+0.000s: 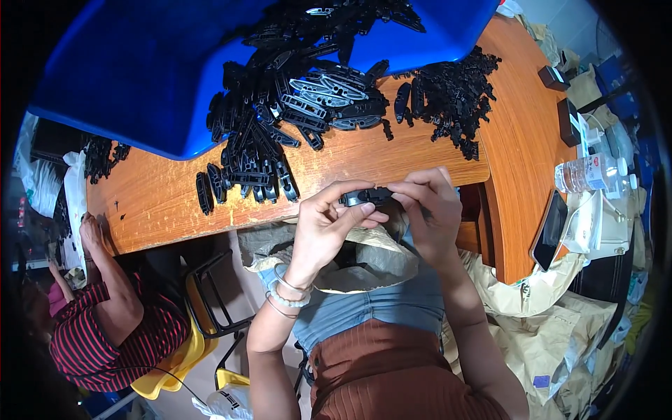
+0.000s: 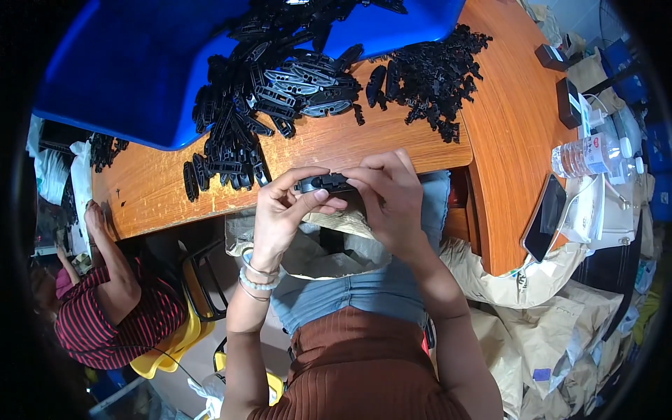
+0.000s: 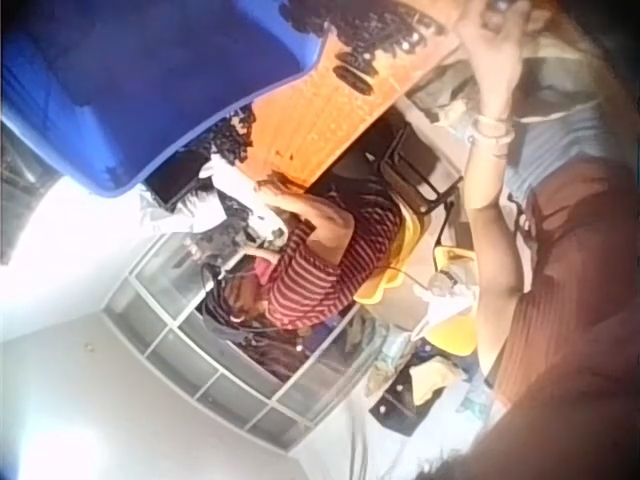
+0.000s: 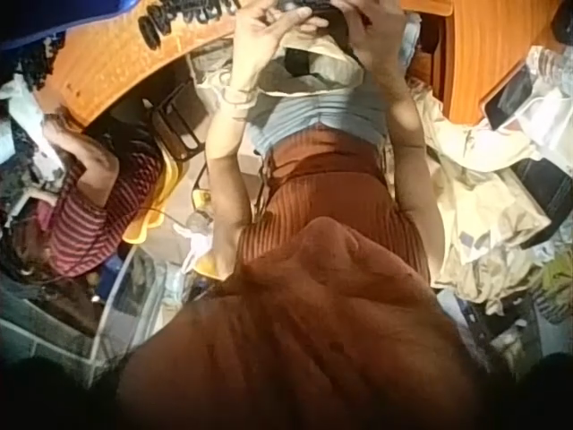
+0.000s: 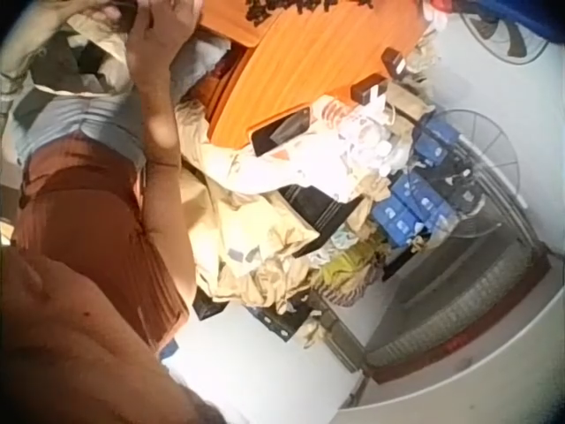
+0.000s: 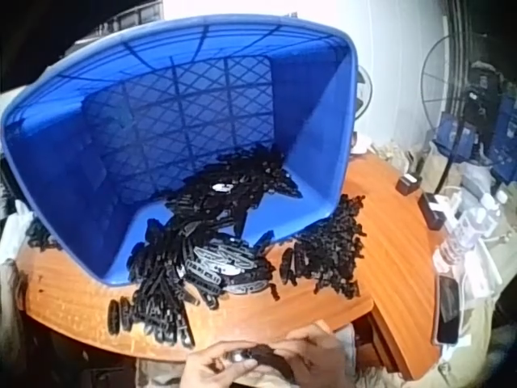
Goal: Assemble small black hardware components by snapping parts together and placing them into a collection bag.
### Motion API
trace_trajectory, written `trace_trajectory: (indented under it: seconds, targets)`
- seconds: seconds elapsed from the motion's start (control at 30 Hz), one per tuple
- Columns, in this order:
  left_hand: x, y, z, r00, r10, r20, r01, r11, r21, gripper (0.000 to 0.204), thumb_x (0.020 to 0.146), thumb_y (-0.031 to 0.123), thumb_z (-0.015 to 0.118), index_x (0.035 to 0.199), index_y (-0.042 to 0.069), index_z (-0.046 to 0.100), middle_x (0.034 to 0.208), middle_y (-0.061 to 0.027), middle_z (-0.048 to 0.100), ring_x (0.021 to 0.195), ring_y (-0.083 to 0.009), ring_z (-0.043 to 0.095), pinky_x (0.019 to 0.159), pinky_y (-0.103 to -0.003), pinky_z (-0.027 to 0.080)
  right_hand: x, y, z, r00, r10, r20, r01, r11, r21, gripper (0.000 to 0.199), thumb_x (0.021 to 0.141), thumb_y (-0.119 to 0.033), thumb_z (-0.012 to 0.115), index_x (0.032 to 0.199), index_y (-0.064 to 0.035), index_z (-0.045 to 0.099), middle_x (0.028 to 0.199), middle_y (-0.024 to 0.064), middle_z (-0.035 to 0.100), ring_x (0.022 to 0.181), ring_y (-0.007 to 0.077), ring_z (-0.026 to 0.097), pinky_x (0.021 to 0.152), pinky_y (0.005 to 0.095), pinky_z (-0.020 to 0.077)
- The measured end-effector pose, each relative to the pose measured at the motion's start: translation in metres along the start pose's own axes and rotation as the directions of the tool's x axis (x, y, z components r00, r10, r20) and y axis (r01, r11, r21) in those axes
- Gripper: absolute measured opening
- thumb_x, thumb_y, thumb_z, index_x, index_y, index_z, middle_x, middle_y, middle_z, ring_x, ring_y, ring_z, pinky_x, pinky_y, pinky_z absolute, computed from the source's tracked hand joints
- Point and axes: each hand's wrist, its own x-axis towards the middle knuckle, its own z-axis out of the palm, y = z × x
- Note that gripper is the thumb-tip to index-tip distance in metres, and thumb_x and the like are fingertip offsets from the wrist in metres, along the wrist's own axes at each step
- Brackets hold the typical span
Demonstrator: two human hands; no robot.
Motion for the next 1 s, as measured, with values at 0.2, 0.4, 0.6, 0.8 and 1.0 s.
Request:
trace_trajectory:
  seconds: [0.2,0.4,0.6,0.8,1.0]
  targets:
    - [0.001,0.001,0.007,0.999,0.026,-0.036,-0.021,0.993,0.116,0.025,0.080,-0.009,0.061,0.104,-0.006,0.057,0.085,-0.0126,0.065,0.072,-0.0150,0.065,0.065,-0.022,0.053,-0.002,-0.003,-0.003,0.986,-0.161,0.040,0.165,0.978,-0.130,0.018,0.076,-0.001,0.064,0.094,-0.0047,0.067,0.081,0.0050,0.057,0.075,0.0157,0.050,0.063,0.0275,0.0402]
    - [-0.001,0.002,0.003,0.999,0.033,-0.012,-0.031,0.985,0.167,0.021,0.079,-0.009,0.061,0.100,-0.005,0.059,0.082,-0.0107,0.065,0.066,-0.0118,0.062,0.063,-0.022,0.051,-0.015,0.003,-0.003,0.808,0.463,0.365,-0.578,0.742,0.340,0.027,0.081,-0.004,0.063,0.107,0.0022,0.061,0.086,0.0046,0.062,0.072,0.0071,0.056,0.064,0.0221,0.0441]
    - [0.010,0.016,-0.024,0.967,0.050,0.251,-0.165,0.872,0.460,0.022,0.084,0.004,0.061,0.105,-0.002,0.065,0.094,-0.0104,0.068,0.074,-0.0134,0.065,0.065,-0.024,0.051,-0.014,0.012,-0.008,0.801,0.379,0.464,-0.552,0.766,0.329,0.026,0.079,-0.011,0.066,0.103,-0.0005,0.064,0.066,0.0019,0.059,0.057,0.0043,0.043,0.052,0.0211,0.0367]
    - [0.067,0.023,-0.048,0.822,0.552,0.139,-0.187,0.030,0.982,0.024,0.075,0.000,0.058,0.099,-0.001,0.060,0.100,-0.0175,0.057,0.091,-0.0311,0.056,0.073,-0.038,0.048,-0.003,0.021,0.005,0.819,0.236,0.523,-0.387,0.900,0.200,0.014,0.083,-0.004,0.059,0.094,0.0018,0.065,0.071,0.0088,0.061,0.061,0.0114,0.055,0.059,0.0266,0.0434]
    - [0.095,0.015,-0.063,0.789,0.525,0.320,-0.167,-0.319,0.933,0.021,0.064,-0.003,0.058,0.085,0.000,0.055,0.085,-0.0140,0.050,0.083,-0.0283,0.049,0.073,-0.036,0.044,0.048,0.065,0.036,0.998,-0.039,-0.056,-0.003,0.794,-0.608,0.011,0.081,-0.006,0.061,0.084,0.0042,0.060,0.078,0.0127,0.055,0.072,0.0280,0.054,0.066,0.0360,0.0449]
